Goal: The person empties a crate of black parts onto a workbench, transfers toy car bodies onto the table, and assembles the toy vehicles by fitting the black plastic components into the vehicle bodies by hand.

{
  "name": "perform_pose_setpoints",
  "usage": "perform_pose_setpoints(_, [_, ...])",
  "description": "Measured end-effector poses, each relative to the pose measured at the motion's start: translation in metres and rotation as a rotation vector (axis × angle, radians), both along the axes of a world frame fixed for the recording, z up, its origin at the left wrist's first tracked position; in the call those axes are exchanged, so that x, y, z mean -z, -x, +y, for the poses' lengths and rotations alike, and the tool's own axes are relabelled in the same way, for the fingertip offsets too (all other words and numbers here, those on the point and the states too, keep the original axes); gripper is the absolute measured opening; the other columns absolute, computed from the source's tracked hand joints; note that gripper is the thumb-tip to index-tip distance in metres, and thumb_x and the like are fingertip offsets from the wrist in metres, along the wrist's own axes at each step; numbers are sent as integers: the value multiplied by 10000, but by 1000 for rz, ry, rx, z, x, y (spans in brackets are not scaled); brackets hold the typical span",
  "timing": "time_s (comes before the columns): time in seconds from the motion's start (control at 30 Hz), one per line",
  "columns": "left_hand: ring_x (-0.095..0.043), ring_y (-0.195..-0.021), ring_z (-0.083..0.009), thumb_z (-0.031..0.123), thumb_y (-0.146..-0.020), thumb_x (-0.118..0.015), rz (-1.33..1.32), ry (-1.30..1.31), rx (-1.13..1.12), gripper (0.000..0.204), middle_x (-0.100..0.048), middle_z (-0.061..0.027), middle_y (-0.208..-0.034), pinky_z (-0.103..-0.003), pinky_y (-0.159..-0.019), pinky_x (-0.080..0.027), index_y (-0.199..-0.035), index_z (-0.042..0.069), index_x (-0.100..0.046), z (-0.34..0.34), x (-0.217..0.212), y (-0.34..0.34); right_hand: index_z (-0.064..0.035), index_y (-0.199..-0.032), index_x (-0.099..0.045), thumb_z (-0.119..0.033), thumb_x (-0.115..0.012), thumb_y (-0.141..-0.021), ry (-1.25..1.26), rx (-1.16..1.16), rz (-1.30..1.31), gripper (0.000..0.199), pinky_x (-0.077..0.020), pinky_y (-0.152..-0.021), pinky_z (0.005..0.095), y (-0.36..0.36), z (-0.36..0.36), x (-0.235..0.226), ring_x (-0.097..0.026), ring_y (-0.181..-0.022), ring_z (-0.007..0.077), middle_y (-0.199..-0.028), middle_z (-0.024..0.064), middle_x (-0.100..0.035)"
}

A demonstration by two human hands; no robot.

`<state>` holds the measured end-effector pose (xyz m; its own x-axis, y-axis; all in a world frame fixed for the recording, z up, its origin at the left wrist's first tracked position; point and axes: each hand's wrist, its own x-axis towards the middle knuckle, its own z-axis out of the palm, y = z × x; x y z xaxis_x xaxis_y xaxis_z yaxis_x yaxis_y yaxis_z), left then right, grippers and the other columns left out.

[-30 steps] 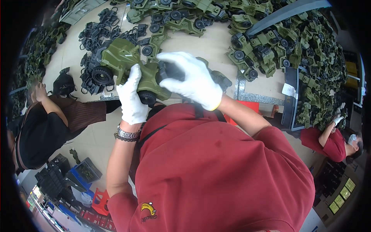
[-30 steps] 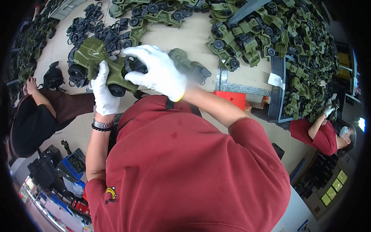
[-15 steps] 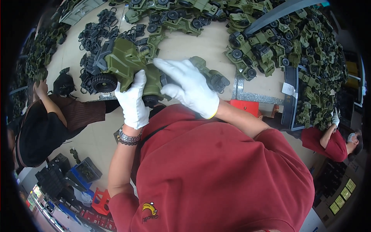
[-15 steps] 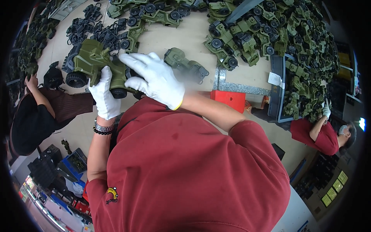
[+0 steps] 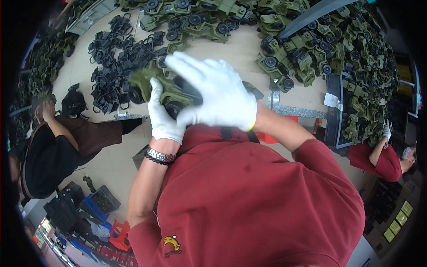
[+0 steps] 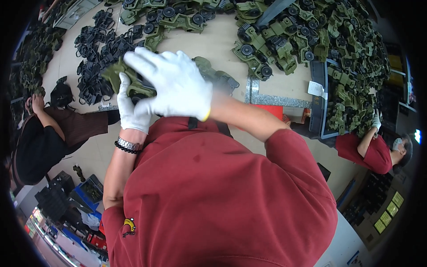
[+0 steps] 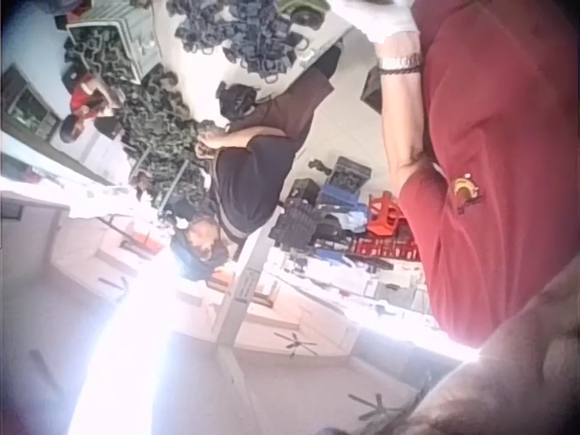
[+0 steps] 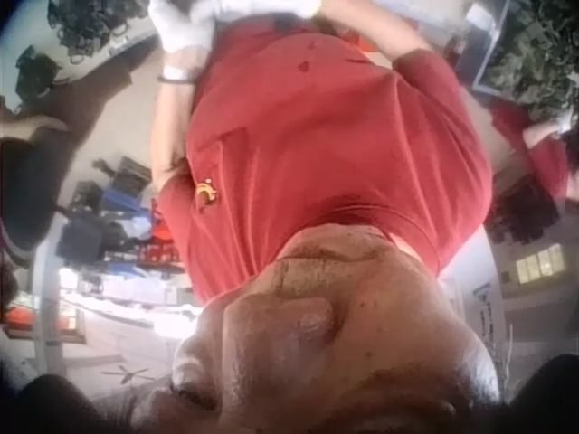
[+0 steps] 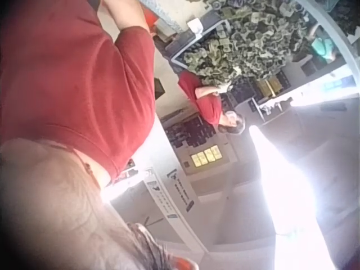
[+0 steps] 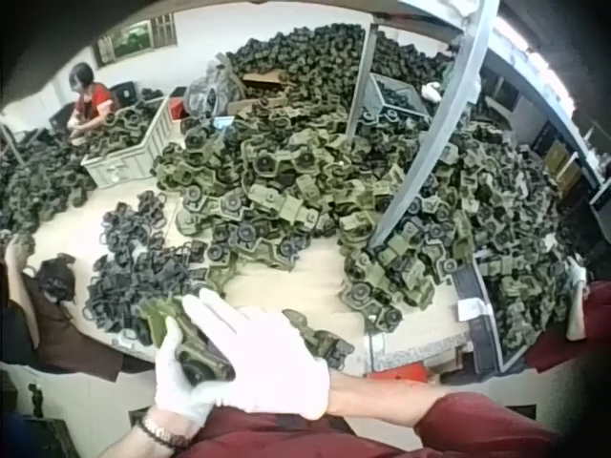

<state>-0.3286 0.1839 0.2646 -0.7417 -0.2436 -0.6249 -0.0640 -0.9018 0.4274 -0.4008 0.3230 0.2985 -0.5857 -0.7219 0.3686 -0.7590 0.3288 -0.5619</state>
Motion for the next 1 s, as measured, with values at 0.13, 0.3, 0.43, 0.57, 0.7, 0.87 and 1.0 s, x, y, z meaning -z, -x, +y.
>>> perform_pose_setpoints(0.13, [-563,-1184,-270,586,-919,-573,-111,-216,108,576,-614,-61,-1244,-480,-1025,-438,-1266,126,-590,9,11,-8,-129,-1274,-576,-702,-700,-622,110,101,176,877,-391,-952,518,-23,-1,20,-498,-1111,340,-1318,108,-496])
perform_pose_setpoints(0.3, [-600,-1110,-260,516,-1016,-408,-225,-345,78,471,-631,-79,-1193,-475,-958,-491,-1220,125,-574,33,28,1,-117,-1001,-686,-360,-814,-623,253,166,128,467,-502,-783,390,4,7,53,-602,-901,285,-1077,63,-649])
perform_pose_setpoints(0.43, [-616,-1107,-310,648,-973,-382,-139,-408,283,623,-597,-116,-1261,-532,-981,-488,-1295,131,-516,39,30,16,-101,-836,-712,-150,-777,-670,235,192,172,185,-533,-734,354,22,20,54,-646,-830,275,-1006,65,-684])
perform_pose_setpoints(0.57, [-675,-882,-265,622,-884,-600,-168,5,793,682,-656,-142,-1112,-410,-782,-557,-1242,42,-569,17,46,16,-65,-918,-697,-97,-771,-718,309,476,131,216,-542,-800,365,49,55,72,-673,-877,303,-1012,119,-705])
perform_pose_setpoints(0.7, [-543,-562,-103,330,-876,-739,-246,982,786,332,-665,-44,-815,-275,-527,-459,-990,22,-685,-53,90,29,-76,-1004,-673,-128,-806,-710,197,644,291,327,-489,-872,401,76,100,124,-613,-980,318,-1090,122,-667])
perform_pose_setpoints(0.87, [-655,-1045,-384,611,-738,-744,-387,1772,516,823,-668,-279,-1100,-412,-888,-520,-1160,-80,-598,-115,148,98,-118,-1121,-630,-167,-829,-686,-12,640,320,482,-406,-951,435,55,115,181,-543,-1057,324,-1121,91,-596])
perform_pose_setpoints(1.0, [-616,-1150,-371,718,-667,-743,-421,1650,843,1094,-618,-293,-1227,-378,-971,-488,-1329,-105,-457,-113,159,136,-129,-1096,-635,-139,-806,-675,-53,578,288,454,-401,-958,436,32,119,189,-545,-1098,312,-1122,82,-609])
